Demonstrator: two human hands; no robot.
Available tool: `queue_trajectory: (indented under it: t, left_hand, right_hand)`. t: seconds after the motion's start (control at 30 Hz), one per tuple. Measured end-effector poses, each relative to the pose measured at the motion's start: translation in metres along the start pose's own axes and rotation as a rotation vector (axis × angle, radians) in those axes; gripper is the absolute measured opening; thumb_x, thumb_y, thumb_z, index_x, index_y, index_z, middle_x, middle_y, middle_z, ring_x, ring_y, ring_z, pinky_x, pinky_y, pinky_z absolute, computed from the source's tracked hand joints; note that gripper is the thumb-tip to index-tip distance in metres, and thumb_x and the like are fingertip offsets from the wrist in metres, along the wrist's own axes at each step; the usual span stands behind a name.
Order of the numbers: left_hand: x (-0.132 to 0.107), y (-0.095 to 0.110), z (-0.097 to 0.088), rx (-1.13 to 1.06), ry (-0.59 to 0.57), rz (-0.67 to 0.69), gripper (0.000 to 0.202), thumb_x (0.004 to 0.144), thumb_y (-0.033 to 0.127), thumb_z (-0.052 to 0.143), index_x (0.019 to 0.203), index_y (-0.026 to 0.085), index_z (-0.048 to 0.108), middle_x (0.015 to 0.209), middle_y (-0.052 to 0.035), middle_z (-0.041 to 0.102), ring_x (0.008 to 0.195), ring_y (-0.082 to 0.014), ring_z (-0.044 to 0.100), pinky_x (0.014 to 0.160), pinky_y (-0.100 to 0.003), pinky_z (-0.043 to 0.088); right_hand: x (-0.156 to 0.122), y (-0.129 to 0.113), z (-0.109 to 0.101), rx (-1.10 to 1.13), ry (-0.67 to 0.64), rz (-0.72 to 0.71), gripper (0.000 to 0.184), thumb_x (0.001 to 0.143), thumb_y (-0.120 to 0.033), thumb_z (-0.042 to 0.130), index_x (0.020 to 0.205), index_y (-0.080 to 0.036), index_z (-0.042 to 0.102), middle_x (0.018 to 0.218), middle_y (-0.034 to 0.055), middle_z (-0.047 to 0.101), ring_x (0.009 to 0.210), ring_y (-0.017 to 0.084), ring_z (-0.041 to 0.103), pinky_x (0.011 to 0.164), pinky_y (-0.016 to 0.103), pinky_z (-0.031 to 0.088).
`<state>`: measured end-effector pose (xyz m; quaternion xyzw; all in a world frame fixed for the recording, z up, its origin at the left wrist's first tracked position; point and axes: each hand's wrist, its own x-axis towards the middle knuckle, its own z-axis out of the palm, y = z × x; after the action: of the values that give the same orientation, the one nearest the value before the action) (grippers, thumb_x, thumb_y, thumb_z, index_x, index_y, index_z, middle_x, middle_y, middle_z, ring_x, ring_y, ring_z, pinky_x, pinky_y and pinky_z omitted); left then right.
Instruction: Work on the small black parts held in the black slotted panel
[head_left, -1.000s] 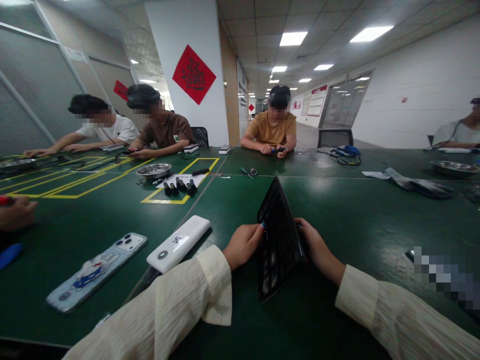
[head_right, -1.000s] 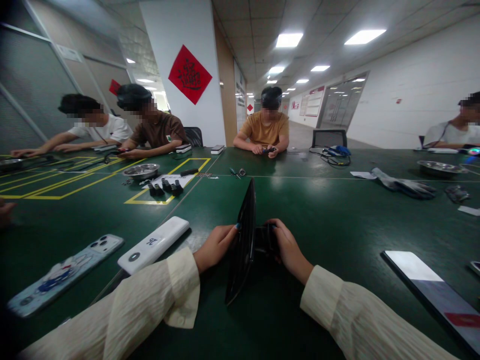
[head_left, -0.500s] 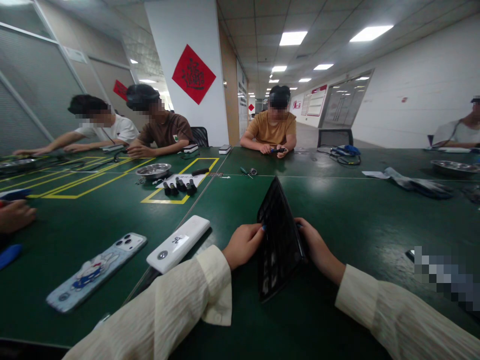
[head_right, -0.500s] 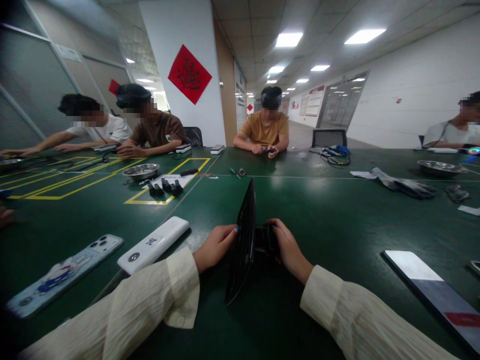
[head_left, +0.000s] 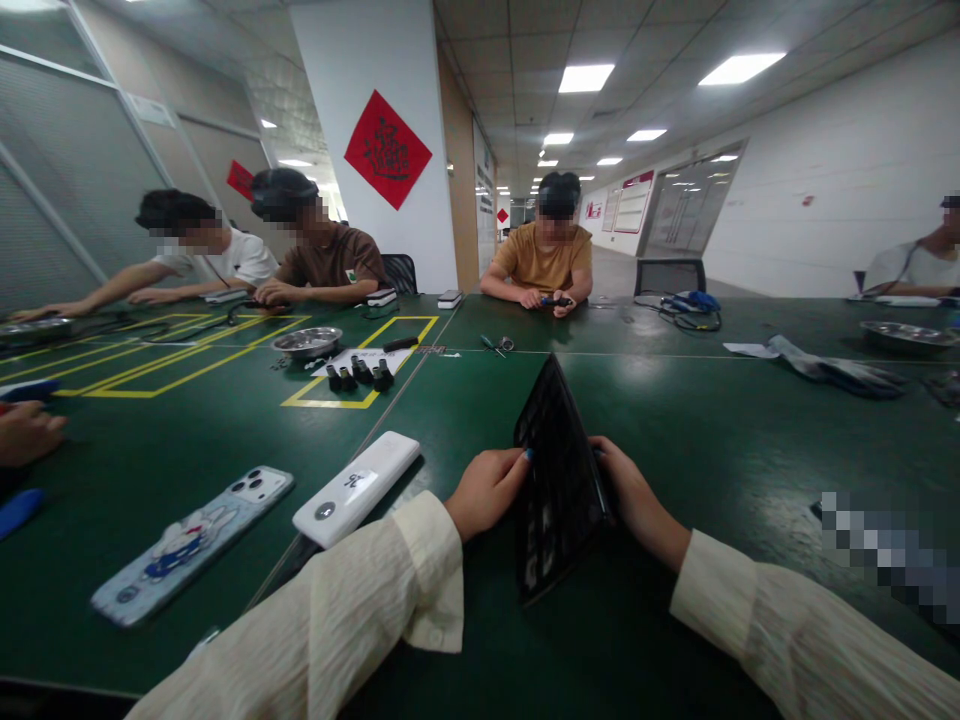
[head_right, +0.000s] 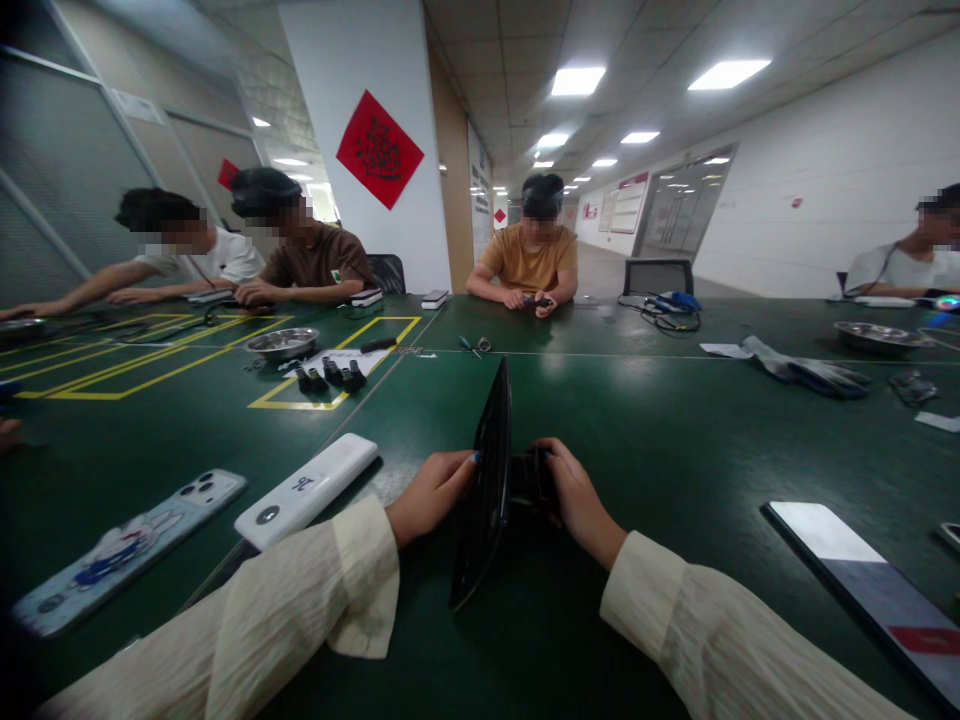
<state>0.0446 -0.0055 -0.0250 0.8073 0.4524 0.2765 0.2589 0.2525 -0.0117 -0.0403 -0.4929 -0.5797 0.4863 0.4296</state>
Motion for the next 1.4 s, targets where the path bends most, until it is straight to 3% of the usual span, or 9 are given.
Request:
queue_trajectory:
  t: [0.27, 0.43, 1.4]
  left_hand:
    - [0.0, -0.001, 0.0, -0.021, -0.003, -0.016, 0.047, 0.091, 0.044, 0.021, 0.065, 0.015, 0.048, 0.058, 0.0012, 0.043, 0.055, -0.0109, 0.041, 0.053, -0.022, 0.034]
    - [0.001, -0.001, 0.001, -0.028, -0.006, -0.006, 0.047, 0.09, 0.044, 0.022, 0.067, 0.014, 0.051, 0.059, 0.0005, 0.044, 0.056, -0.0111, 0.041, 0.052, -0.022, 0.034]
    - [0.001, 0.002, 0.0, 0.019, 0.009, -0.003, 0.044, 0.09, 0.041, 0.024, 0.066, 0.015, 0.05, 0.061, -0.0004, 0.048, 0.058, -0.0123, 0.044, 0.056, -0.023, 0.035]
  right_hand:
    - [-0.002, -0.004, 0.001, -0.034, 0.016, -0.04, 0.029, 0.081, -0.037, 0.034, 0.097, -0.021, 0.052, 0.06, -0.0009, 0.055, 0.06, 0.017, 0.057, 0.048, 0.025, 0.043]
    - [0.0, -0.001, 0.0, -0.021, 0.016, -0.02, 0.03, 0.082, -0.037, 0.035, 0.1, -0.021, 0.052, 0.061, -0.0011, 0.055, 0.054, 0.016, 0.055, 0.043, 0.025, 0.041]
    - [0.006, 0.009, -0.002, 0.012, -0.011, -0.018, 0.029, 0.082, -0.037, 0.038, 0.101, -0.022, 0.053, 0.062, -0.0021, 0.056, 0.052, 0.016, 0.054, 0.057, 0.03, 0.047]
